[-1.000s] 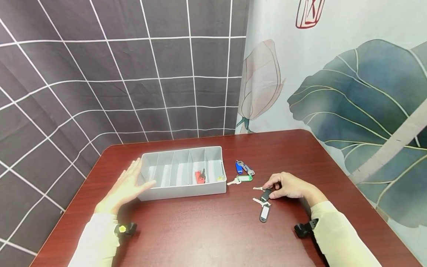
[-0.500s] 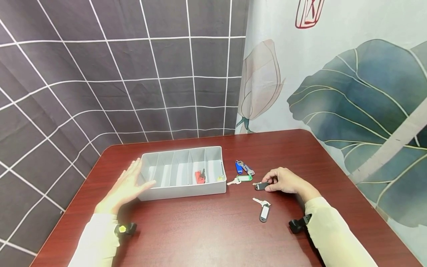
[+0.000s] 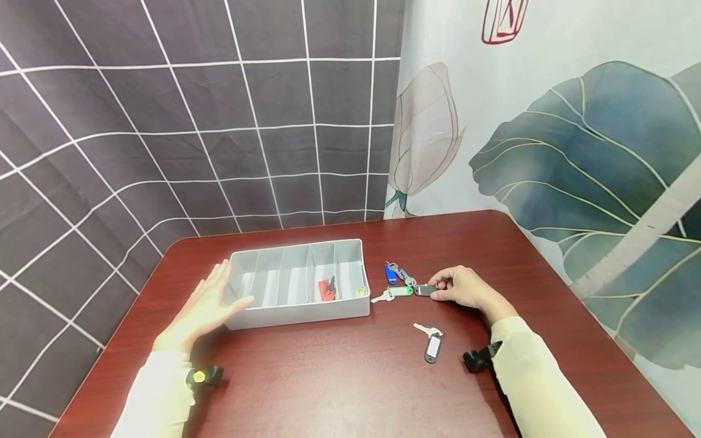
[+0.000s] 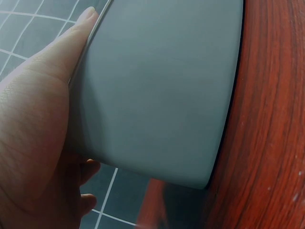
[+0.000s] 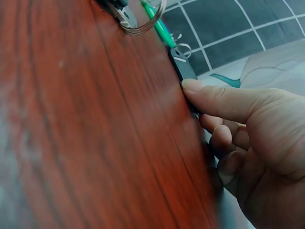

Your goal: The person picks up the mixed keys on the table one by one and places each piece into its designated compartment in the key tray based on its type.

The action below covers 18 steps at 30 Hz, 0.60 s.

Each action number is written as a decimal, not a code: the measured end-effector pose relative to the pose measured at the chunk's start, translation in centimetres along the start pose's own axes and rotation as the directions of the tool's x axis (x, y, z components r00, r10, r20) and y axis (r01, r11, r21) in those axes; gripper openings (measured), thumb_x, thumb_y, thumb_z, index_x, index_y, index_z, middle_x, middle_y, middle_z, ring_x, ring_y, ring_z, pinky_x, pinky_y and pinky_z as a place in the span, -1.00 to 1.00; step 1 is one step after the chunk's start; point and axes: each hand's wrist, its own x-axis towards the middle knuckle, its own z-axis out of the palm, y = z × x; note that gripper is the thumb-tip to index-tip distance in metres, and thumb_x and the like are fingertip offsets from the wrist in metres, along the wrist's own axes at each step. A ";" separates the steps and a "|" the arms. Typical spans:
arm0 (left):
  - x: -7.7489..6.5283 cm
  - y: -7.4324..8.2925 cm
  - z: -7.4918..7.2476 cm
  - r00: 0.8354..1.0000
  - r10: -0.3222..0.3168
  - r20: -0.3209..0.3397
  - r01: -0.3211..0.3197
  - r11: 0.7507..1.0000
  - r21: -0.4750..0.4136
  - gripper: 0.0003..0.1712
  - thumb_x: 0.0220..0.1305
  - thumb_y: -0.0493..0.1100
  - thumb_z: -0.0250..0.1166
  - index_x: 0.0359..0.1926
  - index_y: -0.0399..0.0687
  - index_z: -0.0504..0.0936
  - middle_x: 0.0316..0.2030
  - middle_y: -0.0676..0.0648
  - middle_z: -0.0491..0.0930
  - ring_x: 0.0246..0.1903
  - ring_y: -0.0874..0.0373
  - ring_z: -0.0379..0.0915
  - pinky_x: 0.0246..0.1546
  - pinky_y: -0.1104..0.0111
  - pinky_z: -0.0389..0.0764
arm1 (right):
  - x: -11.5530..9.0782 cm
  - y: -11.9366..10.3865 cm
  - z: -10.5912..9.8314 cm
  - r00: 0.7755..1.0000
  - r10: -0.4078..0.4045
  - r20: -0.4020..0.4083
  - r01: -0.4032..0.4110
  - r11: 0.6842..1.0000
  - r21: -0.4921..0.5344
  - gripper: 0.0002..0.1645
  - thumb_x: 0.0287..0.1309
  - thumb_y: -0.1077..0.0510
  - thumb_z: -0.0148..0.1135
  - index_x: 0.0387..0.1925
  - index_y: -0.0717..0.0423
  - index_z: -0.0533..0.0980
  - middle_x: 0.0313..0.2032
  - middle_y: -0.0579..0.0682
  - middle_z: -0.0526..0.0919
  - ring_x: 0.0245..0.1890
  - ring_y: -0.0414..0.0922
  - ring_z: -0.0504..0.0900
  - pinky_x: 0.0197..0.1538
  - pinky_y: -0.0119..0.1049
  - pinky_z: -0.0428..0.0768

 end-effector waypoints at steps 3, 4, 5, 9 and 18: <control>0.0 -0.1 0.1 1.000 0.003 -0.003 -0.003 1.000 0.004 0.30 0.07 0.56 0.11 0.48 -0.30 -0.08 0.47 -0.29 -0.07 0.44 -0.22 -0.19 0.33 -0.20 -0.04 | 0.0 0.0 0.1 0.999 0.017 -0.028 -0.018 1.000 -0.007 -0.72 -0.10 0.10 0.54 -0.31 0.09 0.67 -0.53 -0.07 0.50 -0.54 -0.19 0.41 -0.48 -0.41 0.38; 0.0 -0.1 0.1 1.000 0.003 -0.004 -0.003 1.000 0.003 0.30 0.06 0.56 0.11 0.48 -0.30 -0.08 0.46 -0.30 -0.07 0.44 -0.22 -0.19 0.32 -0.20 -0.04 | 0.1 0.0 0.1 0.999 0.023 -0.038 -0.023 1.000 -0.008 -0.72 -0.10 0.09 0.53 -0.31 0.09 0.67 -0.53 -0.07 0.49 -0.53 -0.19 0.42 -0.48 -0.41 0.38; 0.0 -0.1 0.1 1.000 0.002 -0.004 -0.002 1.000 0.000 0.31 0.06 0.55 0.12 0.48 -0.30 -0.08 0.46 -0.30 -0.07 0.44 -0.22 -0.19 0.32 -0.21 -0.05 | 0.1 0.1 0.2 0.998 0.031 -0.049 -0.031 1.000 -0.006 -0.73 -0.10 0.08 0.54 -0.32 0.08 0.67 -0.54 -0.08 0.49 -0.52 -0.19 0.42 -0.47 -0.41 0.38; 0.0 -0.2 0.0 1.000 -0.003 0.003 0.003 1.000 -0.008 0.31 0.06 0.55 0.12 0.49 -0.29 -0.11 0.46 -0.31 -0.08 0.44 -0.22 -0.21 0.33 -0.21 -0.06 | 0.2 0.2 0.3 0.997 0.039 -0.071 -0.039 0.999 0.007 -0.74 -0.11 0.08 0.54 -0.35 0.07 0.67 -0.56 -0.09 0.48 -0.52 -0.19 0.42 -0.47 -0.40 0.37; 0.1 -0.1 0.1 1.000 0.011 -0.004 -0.011 1.000 -0.013 0.29 0.09 0.52 0.15 0.49 -0.28 -0.11 0.46 -0.32 -0.07 0.44 -0.23 -0.20 0.31 -0.22 -0.05 | -0.3 0.1 0.2 0.993 0.080 -0.081 -0.079 0.997 0.016 -0.74 -0.10 0.04 0.53 -0.42 0.06 0.63 -0.61 -0.09 0.47 -0.53 -0.14 0.44 -0.43 -0.36 0.39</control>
